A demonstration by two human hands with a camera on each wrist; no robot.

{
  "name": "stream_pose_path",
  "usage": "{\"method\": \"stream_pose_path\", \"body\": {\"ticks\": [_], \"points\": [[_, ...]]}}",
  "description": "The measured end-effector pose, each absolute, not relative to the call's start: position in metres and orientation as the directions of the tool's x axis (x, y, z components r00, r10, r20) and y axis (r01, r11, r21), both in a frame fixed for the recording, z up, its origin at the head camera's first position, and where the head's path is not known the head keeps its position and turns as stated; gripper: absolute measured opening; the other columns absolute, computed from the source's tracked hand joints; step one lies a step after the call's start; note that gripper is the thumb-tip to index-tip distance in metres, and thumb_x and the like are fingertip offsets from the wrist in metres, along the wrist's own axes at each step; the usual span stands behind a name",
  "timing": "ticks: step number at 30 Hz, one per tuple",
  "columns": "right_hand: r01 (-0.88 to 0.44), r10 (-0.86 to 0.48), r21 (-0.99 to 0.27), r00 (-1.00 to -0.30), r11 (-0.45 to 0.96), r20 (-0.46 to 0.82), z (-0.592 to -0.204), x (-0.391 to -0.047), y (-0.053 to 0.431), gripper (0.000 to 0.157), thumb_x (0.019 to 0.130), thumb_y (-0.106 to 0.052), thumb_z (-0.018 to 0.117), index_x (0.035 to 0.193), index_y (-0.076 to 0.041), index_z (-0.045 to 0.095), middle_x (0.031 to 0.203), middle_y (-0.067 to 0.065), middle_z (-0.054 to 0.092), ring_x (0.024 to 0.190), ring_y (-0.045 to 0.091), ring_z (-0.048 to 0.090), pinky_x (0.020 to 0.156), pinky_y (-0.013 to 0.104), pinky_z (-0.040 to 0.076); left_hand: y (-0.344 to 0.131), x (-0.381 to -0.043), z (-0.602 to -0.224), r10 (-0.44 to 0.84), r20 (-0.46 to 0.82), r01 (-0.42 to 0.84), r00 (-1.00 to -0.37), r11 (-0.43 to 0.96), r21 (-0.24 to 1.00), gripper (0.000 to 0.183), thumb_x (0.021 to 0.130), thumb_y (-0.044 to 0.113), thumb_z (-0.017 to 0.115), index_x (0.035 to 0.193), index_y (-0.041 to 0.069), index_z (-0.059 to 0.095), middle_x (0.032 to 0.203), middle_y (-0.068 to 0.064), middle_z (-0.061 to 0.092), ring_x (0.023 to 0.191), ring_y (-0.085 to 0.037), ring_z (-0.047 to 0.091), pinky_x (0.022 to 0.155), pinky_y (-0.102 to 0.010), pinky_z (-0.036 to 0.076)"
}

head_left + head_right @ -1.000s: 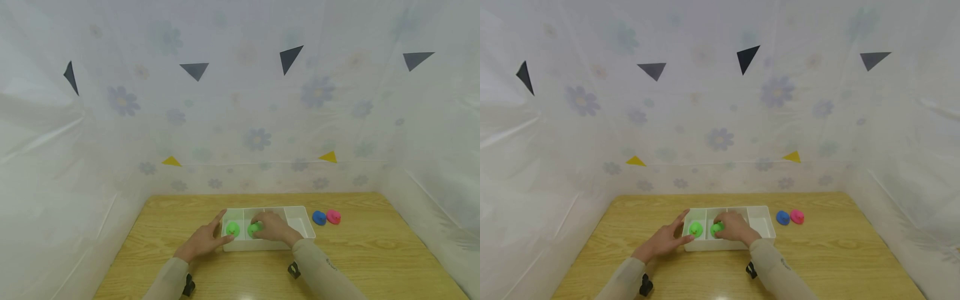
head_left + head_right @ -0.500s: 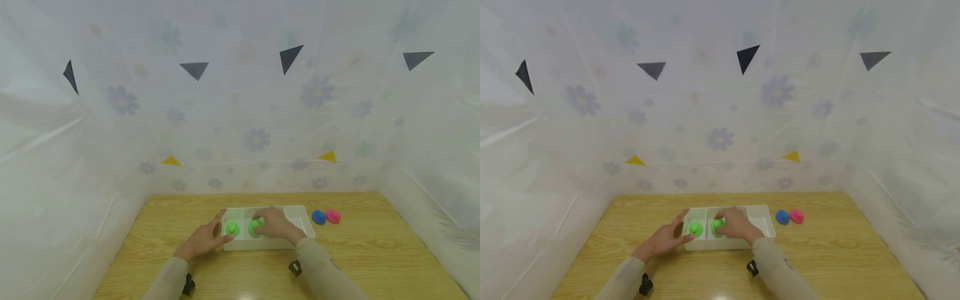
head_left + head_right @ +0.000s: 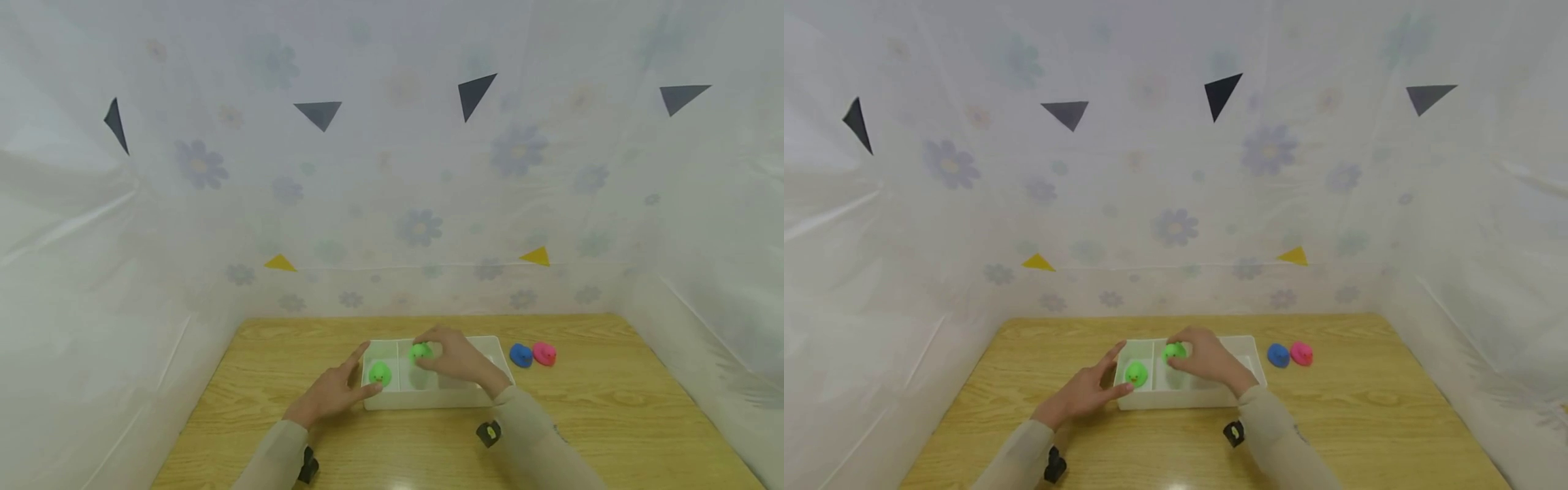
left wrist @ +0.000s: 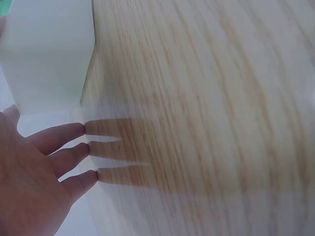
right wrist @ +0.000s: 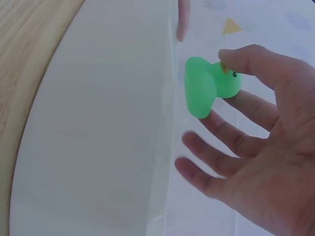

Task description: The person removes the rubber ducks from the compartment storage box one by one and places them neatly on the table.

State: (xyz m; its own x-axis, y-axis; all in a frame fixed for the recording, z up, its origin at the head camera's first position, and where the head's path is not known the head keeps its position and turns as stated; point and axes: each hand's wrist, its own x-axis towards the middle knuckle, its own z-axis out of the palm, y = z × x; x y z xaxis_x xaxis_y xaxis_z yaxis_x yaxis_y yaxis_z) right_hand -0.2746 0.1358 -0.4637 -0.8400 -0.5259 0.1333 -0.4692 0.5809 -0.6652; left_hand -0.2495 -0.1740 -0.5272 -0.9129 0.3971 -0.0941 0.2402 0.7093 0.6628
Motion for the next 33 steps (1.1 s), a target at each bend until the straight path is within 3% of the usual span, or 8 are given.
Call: {"method": "stream_pose_path", "body": {"ticks": [4, 8, 12, 15, 17, 22, 33], "points": [[-0.475, -0.548, -0.717, -0.822, 0.511, 0.154, -0.459, -0.273, 0.141, 0.043, 0.099, -0.029, 0.075, 0.135, -0.006, 0.07, 0.134, 0.014, 0.067, 0.114, 0.032, 0.069, 0.093, 0.045, 0.061, -0.173, -0.249, -0.525, 0.401, -0.107, 0.232, -0.91, 0.706, 0.669, 0.093, 0.097, 0.073, 0.058, 0.165, 0.055, -0.002, 0.076, -0.006, 0.066, 0.063, -0.016, 0.062, 0.085, -0.051, 0.054], [-0.464, -0.548, -0.763, -0.818, 0.451, 0.174, -0.461, -0.273, 0.145, 0.047, 0.1, -0.027, 0.076, 0.139, -0.005, 0.066, 0.135, 0.015, 0.067, 0.112, 0.029, 0.071, 0.09, 0.03, 0.061, -0.173, -0.248, -0.525, 0.4, -0.104, 0.234, -0.91, 0.706, 0.668, 0.092, 0.097, 0.073, 0.058, 0.165, 0.055, -0.002, 0.078, -0.002, 0.065, 0.066, -0.015, 0.063, 0.088, -0.053, 0.054], [-0.461, -0.527, -0.79, -0.823, 0.405, 0.21, -0.464, -0.273, 0.149, 0.044, 0.099, -0.024, 0.076, 0.139, -0.007, 0.066, 0.133, 0.013, 0.069, 0.113, 0.028, 0.071, 0.091, 0.028, 0.06, -0.173, -0.248, -0.526, 0.398, -0.102, 0.234, -0.911, 0.707, 0.668, 0.092, 0.097, 0.073, 0.058, 0.165, 0.055, -0.002, 0.08, -0.003, 0.066, 0.07, -0.016, 0.064, 0.09, -0.054, 0.054], [-0.45, -0.507, -0.807, -0.832, 0.383, 0.224, -0.466, -0.273, 0.153, 0.04, 0.1, -0.024, 0.076, 0.137, -0.011, 0.068, 0.132, 0.011, 0.071, 0.113, 0.026, 0.072, 0.093, 0.029, 0.059, -0.173, -0.248, -0.526, 0.396, -0.094, 0.239, -0.914, 0.708, 0.664, 0.093, 0.096, 0.073, 0.059, 0.165, 0.055, -0.001, 0.091, -0.009, 0.071, 0.075, -0.017, 0.065, 0.091, -0.056, 0.054], [-0.44, -0.498, -0.818, -0.838, 0.37, 0.225, -0.468, -0.273, 0.155, 0.039, 0.1, -0.025, 0.076, 0.137, -0.014, 0.068, 0.133, 0.01, 0.07, 0.113, 0.024, 0.072, 0.094, 0.03, 0.059, -0.173, -0.248, -0.526, 0.393, -0.083, 0.244, -0.916, 0.709, 0.662, 0.093, 0.096, 0.074, 0.059, 0.165, 0.055, 0.0, 0.109, -0.018, 0.074, 0.082, -0.018, 0.068, 0.093, -0.058, 0.055], [-0.397, -0.481, -0.858, -0.851, 0.327, 0.21, -0.471, -0.272, 0.163, 0.038, 0.1, -0.025, 0.076, 0.136, -0.016, 0.069, 0.134, 0.01, 0.07, 0.115, 0.02, 0.072, 0.095, 0.03, 0.059, -0.173, -0.247, -0.526, 0.39, -0.07, 0.251, -0.918, 0.708, 0.66, 0.093, 0.095, 0.075, 0.059, 0.165, 0.054, 0.002, 0.141, -0.032, 0.063, 0.094, -0.024, 0.072, 0.097, -0.062, 0.054], [-0.337, -0.435, -0.878, -0.884, 0.34, 0.171, -0.469, -0.267, 0.184, 0.041, 0.101, -0.027, 0.075, 0.14, -0.018, 0.067, 0.134, 0.012, 0.07, 0.117, 0.025, 0.072, 0.096, 0.033, 0.059, -0.173, -0.247, -0.528, 0.385, -0.049, 0.264, -0.921, 0.713, 0.65, 0.093, 0.094, 0.078, 0.058, 0.165, 0.055, 0.002, 0.151, -0.033, 0.053, 0.118, -0.045, 0.069, 0.104, -0.066, 0.051]]}}
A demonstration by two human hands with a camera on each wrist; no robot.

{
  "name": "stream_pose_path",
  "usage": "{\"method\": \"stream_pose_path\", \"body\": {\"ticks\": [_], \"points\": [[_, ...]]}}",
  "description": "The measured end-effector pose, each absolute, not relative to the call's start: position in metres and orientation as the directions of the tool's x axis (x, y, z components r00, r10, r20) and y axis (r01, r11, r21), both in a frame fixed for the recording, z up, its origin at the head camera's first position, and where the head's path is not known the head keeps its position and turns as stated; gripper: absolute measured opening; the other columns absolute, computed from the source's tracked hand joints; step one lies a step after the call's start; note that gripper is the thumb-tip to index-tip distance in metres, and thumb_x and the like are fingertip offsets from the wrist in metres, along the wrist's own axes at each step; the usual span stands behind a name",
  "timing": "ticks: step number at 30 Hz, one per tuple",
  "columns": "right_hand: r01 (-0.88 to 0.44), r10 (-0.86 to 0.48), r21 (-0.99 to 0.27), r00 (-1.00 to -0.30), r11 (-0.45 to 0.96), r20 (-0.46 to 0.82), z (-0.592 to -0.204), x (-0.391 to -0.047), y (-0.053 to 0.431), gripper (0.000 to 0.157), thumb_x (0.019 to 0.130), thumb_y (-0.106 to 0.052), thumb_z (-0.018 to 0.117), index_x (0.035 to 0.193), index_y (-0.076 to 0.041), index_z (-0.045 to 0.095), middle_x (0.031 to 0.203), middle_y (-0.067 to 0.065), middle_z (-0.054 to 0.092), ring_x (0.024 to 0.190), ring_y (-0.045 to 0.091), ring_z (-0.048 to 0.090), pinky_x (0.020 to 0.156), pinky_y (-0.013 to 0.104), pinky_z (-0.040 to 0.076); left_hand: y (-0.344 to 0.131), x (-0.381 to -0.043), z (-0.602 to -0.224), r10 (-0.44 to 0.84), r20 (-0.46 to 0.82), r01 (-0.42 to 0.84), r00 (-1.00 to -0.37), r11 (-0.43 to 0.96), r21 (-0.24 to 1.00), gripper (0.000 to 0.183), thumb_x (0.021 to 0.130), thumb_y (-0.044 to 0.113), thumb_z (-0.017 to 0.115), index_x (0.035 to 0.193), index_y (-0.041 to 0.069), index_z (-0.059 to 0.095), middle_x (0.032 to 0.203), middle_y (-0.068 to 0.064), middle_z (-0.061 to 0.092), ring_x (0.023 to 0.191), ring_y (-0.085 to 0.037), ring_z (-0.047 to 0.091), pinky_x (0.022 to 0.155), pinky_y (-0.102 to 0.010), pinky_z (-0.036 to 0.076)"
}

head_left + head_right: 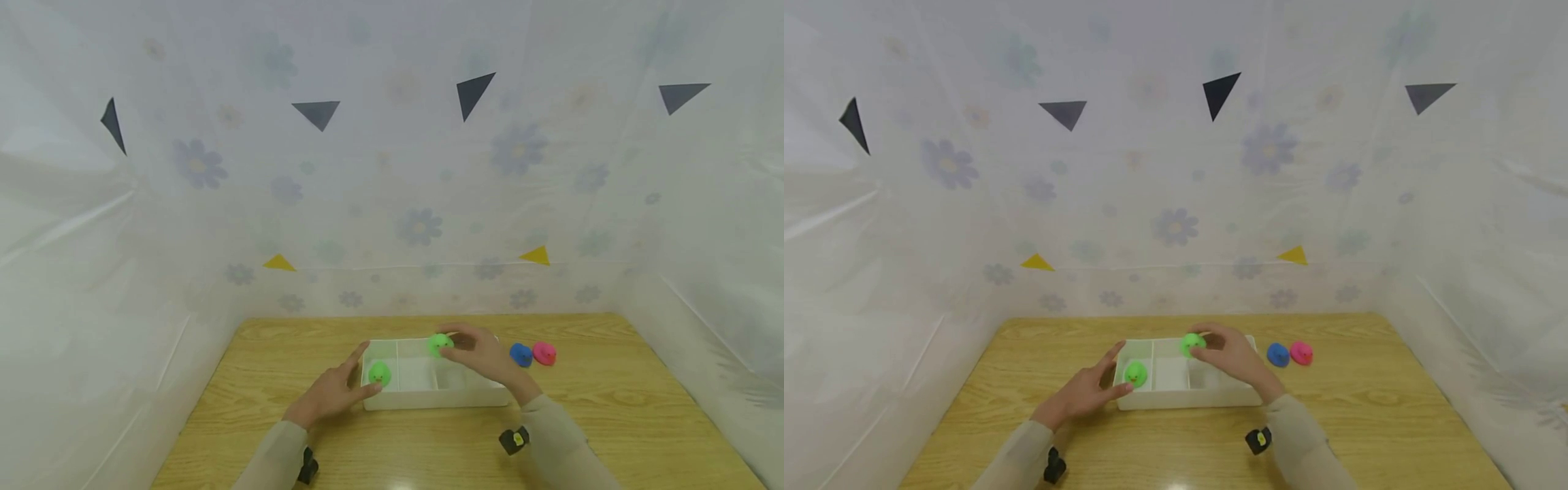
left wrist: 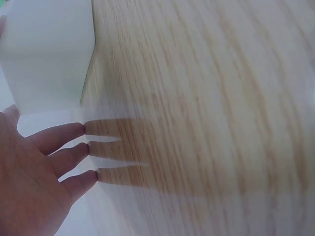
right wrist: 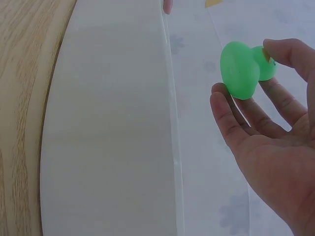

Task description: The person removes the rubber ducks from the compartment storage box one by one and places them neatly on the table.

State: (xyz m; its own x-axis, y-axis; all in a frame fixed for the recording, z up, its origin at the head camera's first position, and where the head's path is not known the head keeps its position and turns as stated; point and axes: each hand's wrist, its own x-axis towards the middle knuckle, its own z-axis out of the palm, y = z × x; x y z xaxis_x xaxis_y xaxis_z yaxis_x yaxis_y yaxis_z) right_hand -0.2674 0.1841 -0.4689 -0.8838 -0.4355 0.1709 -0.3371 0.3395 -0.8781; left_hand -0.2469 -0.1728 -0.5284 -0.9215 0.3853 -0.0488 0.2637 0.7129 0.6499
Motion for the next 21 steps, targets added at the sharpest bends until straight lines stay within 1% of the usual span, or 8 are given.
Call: {"method": "stream_pose_path", "body": {"ticks": [2, 6, 11, 14, 17, 19, 20, 21], "points": [[-0.319, -0.42, -0.877, -0.894, 0.36, 0.153, -0.468, -0.267, 0.188, 0.041, 0.101, -0.03, 0.075, 0.14, -0.021, 0.067, 0.136, 0.01, 0.069, 0.119, 0.025, 0.071, 0.098, 0.035, 0.058, -0.173, -0.247, -0.529, 0.385, -0.047, 0.264, -0.922, 0.712, 0.65, 0.092, 0.094, 0.078, 0.057, 0.165, 0.056, 0.002, 0.153, -0.033, 0.052, 0.122, -0.046, 0.067, 0.105, -0.067, 0.05], [-0.296, -0.4, -0.877, -0.907, 0.379, 0.133, -0.466, -0.265, 0.196, 0.043, 0.101, -0.033, 0.075, 0.141, -0.022, 0.066, 0.135, 0.007, 0.069, 0.121, 0.025, 0.069, 0.099, 0.039, 0.058, -0.173, -0.246, -0.528, 0.386, -0.049, 0.262, -0.921, 0.709, 0.655, 0.092, 0.095, 0.077, 0.057, 0.165, 0.055, 0.001, 0.154, -0.032, 0.051, 0.123, -0.047, 0.067, 0.105, -0.067, 0.05], [-0.298, -0.395, -0.882, -0.907, 0.366, 0.143, -0.465, -0.265, 0.207, 0.042, 0.101, -0.029, 0.074, 0.14, -0.017, 0.066, 0.128, 0.01, 0.072, 0.114, 0.022, 0.071, 0.095, 0.035, 0.059, -0.172, -0.245, -0.526, 0.385, -0.049, 0.261, -0.922, 0.708, 0.656, 0.092, 0.095, 0.076, 0.058, 0.166, 0.054, 0.002, 0.155, -0.032, 0.05, 0.125, -0.048, 0.066, 0.106, -0.067, 0.049], [-0.306, -0.389, -0.878, -0.908, 0.369, 0.154, -0.465, -0.264, 0.215, 0.043, 0.101, -0.028, 0.074, 0.14, -0.014, 0.066, 0.127, 0.012, 0.071, 0.112, 0.02, 0.071, 0.093, 0.033, 0.059, -0.172, -0.245, -0.526, 0.385, -0.05, 0.262, -0.921, 0.711, 0.653, 0.092, 0.096, 0.075, 0.058, 0.166, 0.053, 0.002, 0.153, -0.033, 0.052, 0.122, -0.047, 0.067, 0.106, -0.067, 0.049], [-0.296, -0.371, -0.877, -0.916, 0.378, 0.149, -0.465, -0.262, 0.224, 0.045, 0.101, -0.028, 0.074, 0.142, -0.013, 0.065, 0.128, 0.013, 0.07, 0.113, 0.022, 0.071, 0.092, 0.035, 0.059, -0.173, -0.245, -0.526, 0.385, -0.055, 0.259, -0.921, 0.712, 0.653, 0.092, 0.096, 0.075, 0.058, 0.166, 0.052, 0.002, 0.149, -0.035, 0.055, 0.118, -0.045, 0.069, 0.106, -0.067, 0.049], [-0.296, -0.361, -0.873, -0.92, 0.387, 0.151, -0.466, -0.26, 0.231, 0.045, 0.101, -0.028, 0.074, 0.143, -0.012, 0.064, 0.129, 0.014, 0.07, 0.112, 0.02, 0.071, 0.091, 0.035, 0.059, -0.172, -0.245, -0.526, 0.384, -0.057, 0.257, -0.921, 0.714, 0.652, 0.093, 0.096, 0.075, 0.058, 0.166, 0.052, 0.002, 0.147, -0.035, 0.056, 0.116, -0.043, 0.07, 0.106, -0.067, 0.049], [-0.298, -0.354, -0.87, -0.922, 0.393, 0.156, -0.467, -0.26, 0.235, 0.045, 0.102, -0.027, 0.074, 0.143, -0.012, 0.064, 0.128, 0.014, 0.07, 0.112, 0.019, 0.071, 0.091, 0.034, 0.059, -0.172, -0.245, -0.526, 0.384, -0.059, 0.256, -0.921, 0.714, 0.652, 0.093, 0.096, 0.075, 0.058, 0.166, 0.052, 0.002, 0.143, -0.035, 0.059, 0.111, -0.041, 0.071, 0.105, -0.067, 0.049], [-0.302, -0.35, -0.867, -0.923, 0.396, 0.162, -0.467, -0.259, 0.238, 0.045, 0.102, -0.026, 0.073, 0.143, -0.011, 0.064, 0.128, 0.015, 0.07, 0.112, 0.018, 0.071, 0.091, 0.034, 0.06, -0.172, -0.245, -0.526, 0.384, -0.059, 0.256, -0.922, 0.715, 0.651, 0.093, 0.096, 0.075, 0.058, 0.166, 0.052, 0.002, 0.142, -0.035, 0.06, 0.112, -0.041, 0.071, 0.105, -0.067, 0.049]]}}
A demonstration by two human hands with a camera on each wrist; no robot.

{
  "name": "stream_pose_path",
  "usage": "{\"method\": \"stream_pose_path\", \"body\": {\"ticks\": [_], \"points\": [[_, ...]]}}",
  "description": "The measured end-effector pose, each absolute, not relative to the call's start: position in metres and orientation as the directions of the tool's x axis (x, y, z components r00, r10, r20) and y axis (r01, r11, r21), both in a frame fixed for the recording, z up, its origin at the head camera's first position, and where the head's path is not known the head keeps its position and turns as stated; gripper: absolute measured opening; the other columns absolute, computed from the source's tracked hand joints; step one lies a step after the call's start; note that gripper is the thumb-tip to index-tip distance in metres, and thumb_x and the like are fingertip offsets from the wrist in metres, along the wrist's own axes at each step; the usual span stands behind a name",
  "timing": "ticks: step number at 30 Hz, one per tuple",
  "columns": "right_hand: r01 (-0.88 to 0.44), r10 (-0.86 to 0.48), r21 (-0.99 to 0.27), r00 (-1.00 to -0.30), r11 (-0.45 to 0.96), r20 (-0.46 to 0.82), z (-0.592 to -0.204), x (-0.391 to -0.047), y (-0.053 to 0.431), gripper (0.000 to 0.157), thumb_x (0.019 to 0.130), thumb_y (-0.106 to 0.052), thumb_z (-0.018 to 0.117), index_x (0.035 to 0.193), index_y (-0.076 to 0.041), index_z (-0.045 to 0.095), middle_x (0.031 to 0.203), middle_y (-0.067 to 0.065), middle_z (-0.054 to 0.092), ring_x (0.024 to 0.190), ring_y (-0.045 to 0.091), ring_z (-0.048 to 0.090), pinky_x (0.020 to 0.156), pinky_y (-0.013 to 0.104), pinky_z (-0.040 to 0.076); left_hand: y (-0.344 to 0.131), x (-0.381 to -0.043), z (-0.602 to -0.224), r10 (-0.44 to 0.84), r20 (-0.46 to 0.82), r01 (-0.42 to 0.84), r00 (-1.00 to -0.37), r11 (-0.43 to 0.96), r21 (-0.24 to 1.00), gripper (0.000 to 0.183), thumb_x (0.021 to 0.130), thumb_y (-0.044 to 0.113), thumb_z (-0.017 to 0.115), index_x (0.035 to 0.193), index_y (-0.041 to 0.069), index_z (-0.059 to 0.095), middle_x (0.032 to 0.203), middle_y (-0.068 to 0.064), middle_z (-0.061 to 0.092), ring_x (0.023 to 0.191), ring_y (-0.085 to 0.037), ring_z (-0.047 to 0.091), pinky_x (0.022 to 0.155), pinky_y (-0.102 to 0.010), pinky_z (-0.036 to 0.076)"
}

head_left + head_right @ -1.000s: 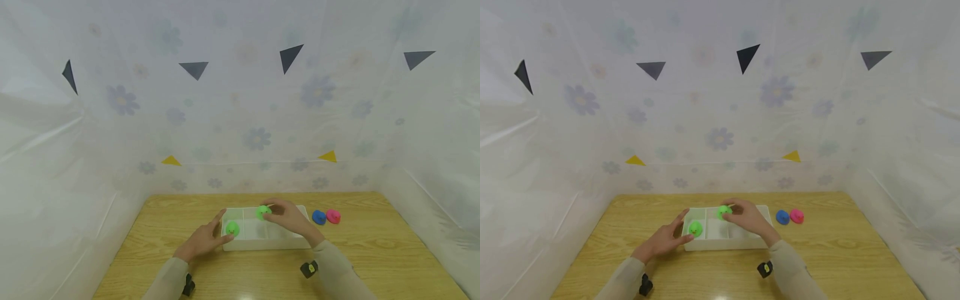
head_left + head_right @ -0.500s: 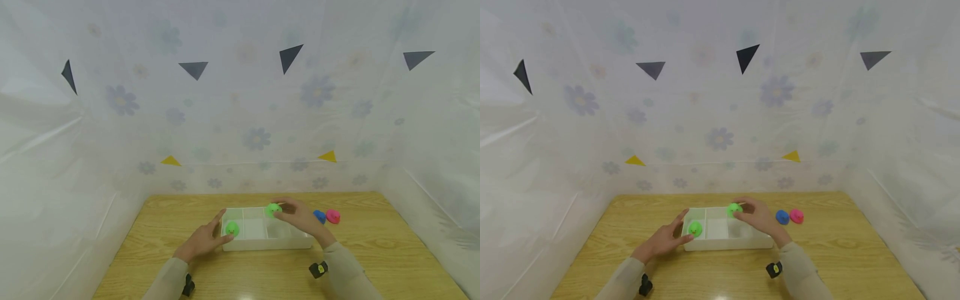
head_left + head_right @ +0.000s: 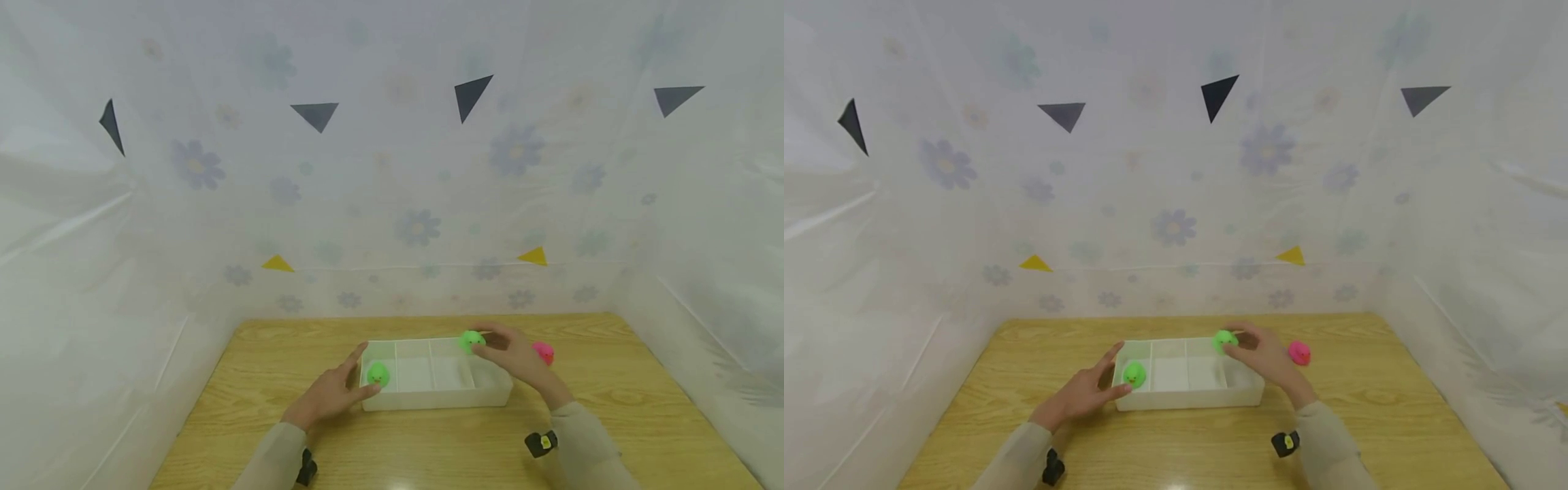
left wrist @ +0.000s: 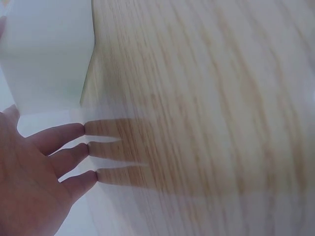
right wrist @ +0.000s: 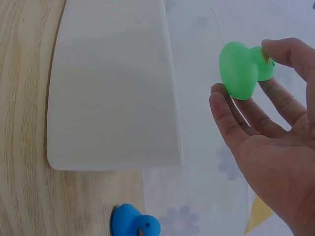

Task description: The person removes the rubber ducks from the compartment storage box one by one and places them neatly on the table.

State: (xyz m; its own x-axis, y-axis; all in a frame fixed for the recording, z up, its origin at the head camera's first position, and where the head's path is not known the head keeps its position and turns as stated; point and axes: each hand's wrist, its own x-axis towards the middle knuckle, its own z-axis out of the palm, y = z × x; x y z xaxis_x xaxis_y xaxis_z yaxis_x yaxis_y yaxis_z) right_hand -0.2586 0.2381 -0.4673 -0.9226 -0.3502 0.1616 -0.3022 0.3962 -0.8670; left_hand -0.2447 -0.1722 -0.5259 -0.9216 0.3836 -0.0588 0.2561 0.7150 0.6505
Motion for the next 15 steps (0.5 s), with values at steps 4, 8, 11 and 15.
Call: {"method": "stream_pose_path", "body": {"ticks": [4, 8, 11, 15], "points": [[-0.311, -0.322, -0.852, -0.93, 0.422, 0.18, -0.469, -0.256, 0.251, 0.044, 0.102, -0.025, 0.072, 0.142, -0.009, 0.064, 0.127, 0.016, 0.071, 0.109, 0.014, 0.071, 0.087, 0.029, 0.059, -0.172, -0.246, -0.527, 0.384, -0.051, 0.265, -0.922, 0.72, 0.642, 0.093, 0.095, 0.076, 0.058, 0.166, 0.053, 0.002, 0.14, -0.035, 0.061, 0.109, -0.038, 0.072, 0.105, -0.066, 0.05], [-0.297, -0.292, -0.845, -0.94, 0.444, 0.177, -0.47, -0.254, 0.261, 0.044, 0.102, -0.027, 0.073, 0.143, -0.011, 0.064, 0.126, 0.014, 0.072, 0.106, 0.009, 0.071, 0.086, 0.031, 0.06, -0.172, -0.246, -0.528, 0.388, -0.042, 0.274, -0.921, 0.719, 0.639, 0.092, 0.096, 0.074, 0.058, 0.166, 0.053, 0.002, 0.141, -0.035, 0.061, 0.11, -0.039, 0.071, 0.106, -0.066, 0.049], [-0.315, -0.297, -0.836, -0.935, 0.448, 0.193, -0.472, -0.252, 0.268, 0.043, 0.103, -0.027, 0.072, 0.142, -0.013, 0.064, 0.125, 0.013, 0.072, 0.105, 0.007, 0.071, 0.084, 0.033, 0.061, -0.172, -0.246, -0.527, 0.396, -0.03, 0.289, -0.918, 0.719, 0.632, 0.093, 0.097, 0.073, 0.058, 0.168, 0.048, 0.003, 0.151, -0.029, 0.055, 0.126, -0.043, 0.064, 0.111, -0.067, 0.045], [-0.324, -0.292, -0.838, -0.934, 0.44, 0.207, -0.475, -0.249, 0.278, 0.043, 0.103, -0.023, 0.071, 0.143, -0.01, 0.063, 0.127, 0.018, 0.071, 0.103, 0.004, 0.071, 0.081, 0.034, 0.063, -0.169, -0.247, -0.523, 0.408, -0.001, 0.329, -0.913, 0.737, 0.59, 0.096, 0.098, 0.073, 0.057, 0.171, 0.035, 0.008, 0.172, -0.02, 0.029, 0.156, -0.047, 0.033, 0.121, -0.07, 0.031]]}}
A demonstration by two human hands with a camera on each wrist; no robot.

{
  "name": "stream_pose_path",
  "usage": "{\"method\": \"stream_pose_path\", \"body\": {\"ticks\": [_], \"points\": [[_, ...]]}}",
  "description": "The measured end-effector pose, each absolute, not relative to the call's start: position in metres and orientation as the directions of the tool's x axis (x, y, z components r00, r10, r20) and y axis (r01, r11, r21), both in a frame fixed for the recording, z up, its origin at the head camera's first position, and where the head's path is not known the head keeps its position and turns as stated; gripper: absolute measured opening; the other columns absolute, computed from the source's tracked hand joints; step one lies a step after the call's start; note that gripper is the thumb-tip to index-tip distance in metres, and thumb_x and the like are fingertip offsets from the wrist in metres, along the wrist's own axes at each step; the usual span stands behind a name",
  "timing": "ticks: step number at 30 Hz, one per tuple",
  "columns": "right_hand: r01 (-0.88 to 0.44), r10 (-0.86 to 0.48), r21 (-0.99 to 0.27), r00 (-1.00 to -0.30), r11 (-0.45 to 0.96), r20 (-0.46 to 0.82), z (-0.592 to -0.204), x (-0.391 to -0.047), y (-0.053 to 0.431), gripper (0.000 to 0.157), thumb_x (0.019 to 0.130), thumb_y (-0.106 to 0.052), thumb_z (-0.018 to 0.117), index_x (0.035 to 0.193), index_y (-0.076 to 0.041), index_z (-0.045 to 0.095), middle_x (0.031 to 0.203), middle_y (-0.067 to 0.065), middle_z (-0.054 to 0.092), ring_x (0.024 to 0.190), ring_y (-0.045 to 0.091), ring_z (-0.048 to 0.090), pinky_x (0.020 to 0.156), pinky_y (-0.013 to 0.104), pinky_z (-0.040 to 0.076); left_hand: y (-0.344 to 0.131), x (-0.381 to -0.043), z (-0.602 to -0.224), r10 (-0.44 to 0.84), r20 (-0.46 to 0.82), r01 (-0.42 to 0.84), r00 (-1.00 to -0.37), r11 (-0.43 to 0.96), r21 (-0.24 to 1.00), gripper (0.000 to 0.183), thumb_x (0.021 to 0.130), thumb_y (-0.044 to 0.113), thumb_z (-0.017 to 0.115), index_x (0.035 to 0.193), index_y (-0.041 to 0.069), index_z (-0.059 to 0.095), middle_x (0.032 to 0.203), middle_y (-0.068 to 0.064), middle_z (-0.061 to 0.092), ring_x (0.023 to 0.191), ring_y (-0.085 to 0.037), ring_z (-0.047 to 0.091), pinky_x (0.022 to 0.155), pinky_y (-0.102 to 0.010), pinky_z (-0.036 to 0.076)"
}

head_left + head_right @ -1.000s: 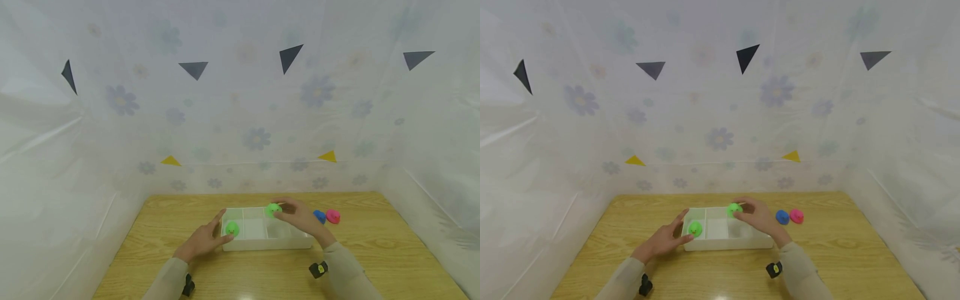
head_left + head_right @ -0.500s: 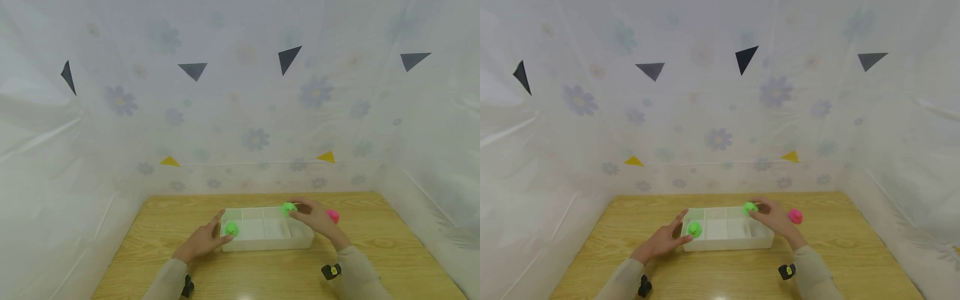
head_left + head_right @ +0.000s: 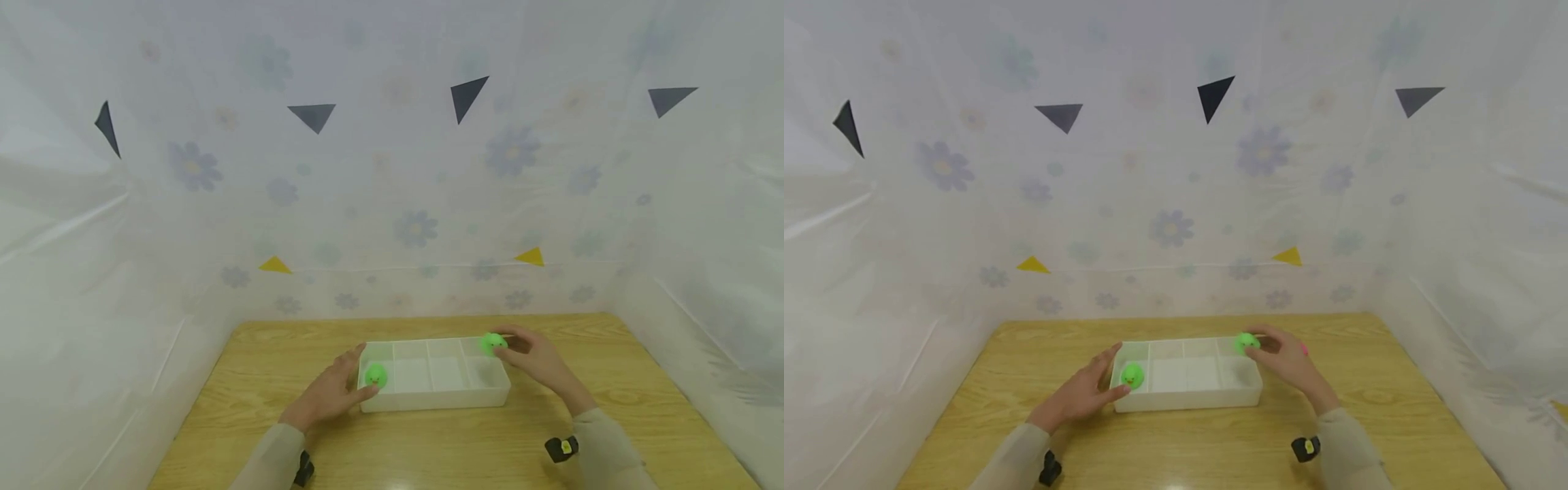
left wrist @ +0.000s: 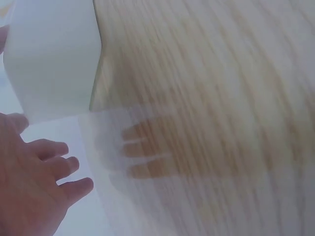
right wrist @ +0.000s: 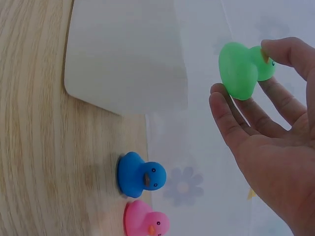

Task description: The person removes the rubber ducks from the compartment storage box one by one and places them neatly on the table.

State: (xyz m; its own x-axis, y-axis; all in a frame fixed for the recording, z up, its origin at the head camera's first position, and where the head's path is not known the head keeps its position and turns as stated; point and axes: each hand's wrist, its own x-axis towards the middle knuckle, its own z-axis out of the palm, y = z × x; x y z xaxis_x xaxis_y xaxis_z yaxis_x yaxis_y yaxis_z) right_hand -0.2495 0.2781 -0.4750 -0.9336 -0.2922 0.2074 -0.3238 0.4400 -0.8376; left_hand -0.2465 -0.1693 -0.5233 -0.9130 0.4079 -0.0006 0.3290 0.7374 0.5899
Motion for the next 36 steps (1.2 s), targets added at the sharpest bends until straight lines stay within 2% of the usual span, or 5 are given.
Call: {"method": "stream_pose_path", "body": {"ticks": [9, 17, 24, 32, 36], "points": [[-0.277, -0.213, -0.806, -0.958, 0.523, 0.19, -0.479, -0.245, 0.305, 0.046, 0.104, -0.029, 0.07, 0.146, -0.012, 0.062, 0.136, 0.019, 0.069, 0.109, 0.002, 0.069, 0.085, 0.033, 0.061, -0.163, -0.242, -0.516, 0.416, 0.023, 0.373, -0.909, 0.789, 0.488, 0.095, 0.103, 0.066, 0.054, 0.172, 0.017, 0.01, 0.173, -0.026, 0.02, 0.161, -0.048, 0.018, 0.127, -0.07, 0.018], [-0.25, -0.133, -0.787, -0.968, 0.565, 0.212, -0.48, -0.235, 0.33, 0.047, 0.105, -0.029, 0.069, 0.146, -0.009, 0.061, 0.14, 0.024, 0.064, 0.106, -0.011, 0.063, 0.084, 0.026, 0.06, -0.163, -0.24, -0.516, 0.416, 0.041, 0.39, -0.908, 0.808, 0.442, 0.096, 0.103, 0.07, 0.049, 0.172, 0.016, 0.009, 0.173, -0.027, 0.02, 0.162, -0.048, 0.015, 0.126, -0.071, 0.017], [-0.254, -0.093, -0.763, -0.964, 0.594, 0.248, -0.487, -0.233, 0.352, 0.046, 0.105, -0.028, 0.068, 0.146, -0.008, 0.061, 0.146, 0.022, 0.059, 0.107, -0.009, 0.063, 0.083, 0.021, 0.058, -0.165, -0.238, -0.517, 0.42, 0.047, 0.403, -0.906, 0.824, 0.397, 0.098, 0.102, 0.073, 0.047, 0.172, 0.017, 0.008, 0.174, -0.026, 0.016, 0.162, -0.048, 0.01, 0.129, -0.068, 0.012], [-0.226, -0.058, -0.765, -0.969, 0.602, 0.241, -0.504, -0.234, 0.379, 0.051, 0.105, -0.027, 0.069, 0.151, -0.008, 0.057, 0.144, -0.012, 0.057, 0.107, -0.022, 0.053, 0.083, 0.019, 0.057, -0.166, -0.239, -0.517, 0.415, 0.055, 0.403, -0.908, 0.832, 0.381, 0.099, 0.101, 0.074, 0.047, 0.172, 0.016, 0.009, 0.174, -0.026, 0.017, 0.162, -0.048, 0.012, 0.129, -0.067, 0.012], [-0.206, -0.05, -0.764, -0.974, 0.611, 0.223, -0.509, -0.236, 0.386, 0.054, 0.105, -0.027, 0.069, 0.152, -0.005, 0.055, 0.146, 0.002, 0.058, 0.104, -0.02, 0.055, 0.081, 0.021, 0.058, -0.166, -0.239, -0.518, 0.408, 0.046, 0.392, -0.912, 0.832, 0.393, 0.1, 0.1, 0.075, 0.047, 0.172, 0.017, 0.009, 0.174, -0.025, 0.018, 0.162, -0.048, 0.012, 0.129, -0.068, 0.013]]}}
